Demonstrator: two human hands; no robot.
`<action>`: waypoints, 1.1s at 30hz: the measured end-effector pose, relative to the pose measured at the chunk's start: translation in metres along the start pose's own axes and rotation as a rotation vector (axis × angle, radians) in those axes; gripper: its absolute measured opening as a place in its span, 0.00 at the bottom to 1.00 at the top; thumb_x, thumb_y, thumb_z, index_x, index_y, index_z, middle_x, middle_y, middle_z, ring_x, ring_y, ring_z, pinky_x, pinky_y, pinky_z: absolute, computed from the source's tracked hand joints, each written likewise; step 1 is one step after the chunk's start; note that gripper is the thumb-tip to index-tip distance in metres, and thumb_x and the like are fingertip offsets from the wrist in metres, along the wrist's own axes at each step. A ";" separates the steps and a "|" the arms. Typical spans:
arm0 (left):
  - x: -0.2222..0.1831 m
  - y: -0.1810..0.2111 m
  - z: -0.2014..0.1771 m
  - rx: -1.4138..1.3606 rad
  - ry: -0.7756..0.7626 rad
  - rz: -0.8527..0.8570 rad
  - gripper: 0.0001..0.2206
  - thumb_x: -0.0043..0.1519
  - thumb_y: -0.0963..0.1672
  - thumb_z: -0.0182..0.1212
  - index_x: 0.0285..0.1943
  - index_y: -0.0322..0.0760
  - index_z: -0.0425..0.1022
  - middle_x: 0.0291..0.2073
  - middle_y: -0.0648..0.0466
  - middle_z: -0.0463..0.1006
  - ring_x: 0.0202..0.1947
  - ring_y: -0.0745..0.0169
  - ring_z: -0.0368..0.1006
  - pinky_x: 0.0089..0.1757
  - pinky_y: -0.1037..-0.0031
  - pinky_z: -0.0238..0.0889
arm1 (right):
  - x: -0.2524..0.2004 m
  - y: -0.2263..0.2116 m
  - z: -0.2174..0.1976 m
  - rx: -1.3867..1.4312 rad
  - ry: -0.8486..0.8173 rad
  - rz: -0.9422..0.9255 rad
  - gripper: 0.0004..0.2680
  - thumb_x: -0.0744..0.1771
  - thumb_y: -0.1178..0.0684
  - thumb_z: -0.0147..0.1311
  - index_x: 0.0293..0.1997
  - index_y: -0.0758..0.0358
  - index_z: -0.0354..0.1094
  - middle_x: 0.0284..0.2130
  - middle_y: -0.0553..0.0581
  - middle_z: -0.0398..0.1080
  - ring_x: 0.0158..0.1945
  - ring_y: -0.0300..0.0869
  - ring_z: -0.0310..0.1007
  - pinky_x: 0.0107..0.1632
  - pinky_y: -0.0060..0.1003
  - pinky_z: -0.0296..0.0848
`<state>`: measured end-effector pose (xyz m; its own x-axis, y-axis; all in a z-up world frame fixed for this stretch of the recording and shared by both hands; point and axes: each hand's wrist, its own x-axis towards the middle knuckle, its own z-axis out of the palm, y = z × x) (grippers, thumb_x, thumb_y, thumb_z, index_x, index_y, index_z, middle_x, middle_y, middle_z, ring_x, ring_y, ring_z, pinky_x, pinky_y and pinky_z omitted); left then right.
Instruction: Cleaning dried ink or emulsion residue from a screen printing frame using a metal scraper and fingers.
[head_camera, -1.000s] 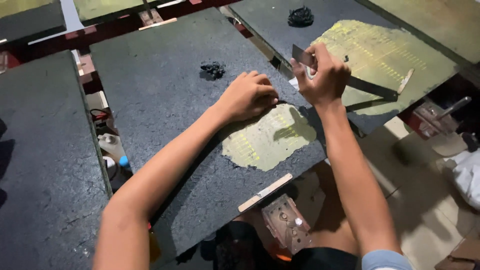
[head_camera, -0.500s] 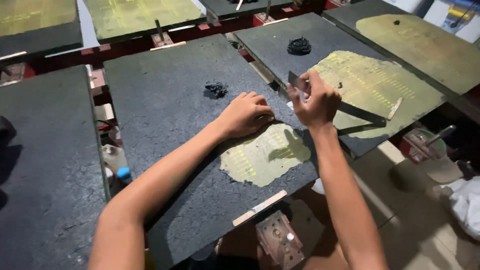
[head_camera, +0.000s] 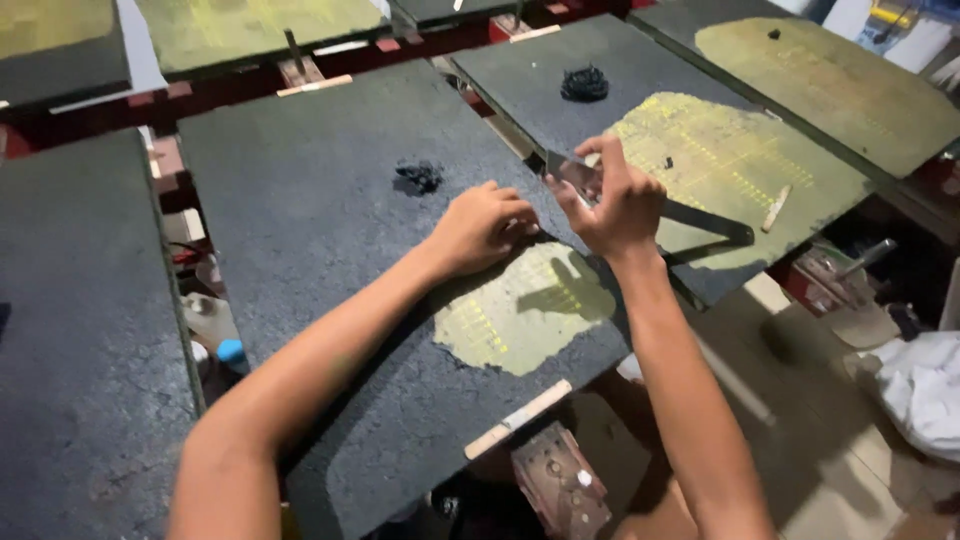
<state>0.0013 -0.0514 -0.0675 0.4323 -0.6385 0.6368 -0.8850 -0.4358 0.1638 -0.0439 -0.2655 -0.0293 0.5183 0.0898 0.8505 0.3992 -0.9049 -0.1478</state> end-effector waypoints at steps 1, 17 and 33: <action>0.001 -0.001 0.000 0.008 0.004 0.003 0.01 0.60 0.46 0.63 0.36 0.52 0.78 0.31 0.57 0.77 0.35 0.50 0.75 0.36 0.62 0.68 | 0.000 0.005 0.002 0.002 0.008 -0.005 0.16 0.65 0.32 0.58 0.48 0.48 0.66 0.16 0.47 0.66 0.25 0.48 0.77 0.37 0.44 0.77; 0.004 0.008 -0.023 -0.143 -0.245 -0.061 0.20 0.64 0.59 0.56 0.56 0.56 0.81 0.43 0.51 0.79 0.42 0.40 0.73 0.44 0.54 0.69 | -0.008 0.009 0.003 0.053 -0.150 0.090 0.13 0.63 0.41 0.56 0.48 0.47 0.65 0.19 0.48 0.67 0.26 0.55 0.75 0.38 0.53 0.74; 0.038 -0.014 -0.009 -0.437 -0.337 -0.063 0.07 0.53 0.50 0.77 0.37 0.53 0.85 0.30 0.58 0.80 0.36 0.49 0.79 0.41 0.62 0.72 | 0.002 -0.014 -0.017 -0.007 -0.240 0.060 0.09 0.63 0.50 0.51 0.47 0.42 0.63 0.25 0.51 0.68 0.34 0.56 0.77 0.41 0.52 0.75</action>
<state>0.0286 -0.0641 -0.0384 0.4545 -0.8187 0.3508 -0.8142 -0.2221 0.5365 -0.0611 -0.2595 -0.0172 0.7061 0.1316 0.6958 0.3578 -0.9143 -0.1901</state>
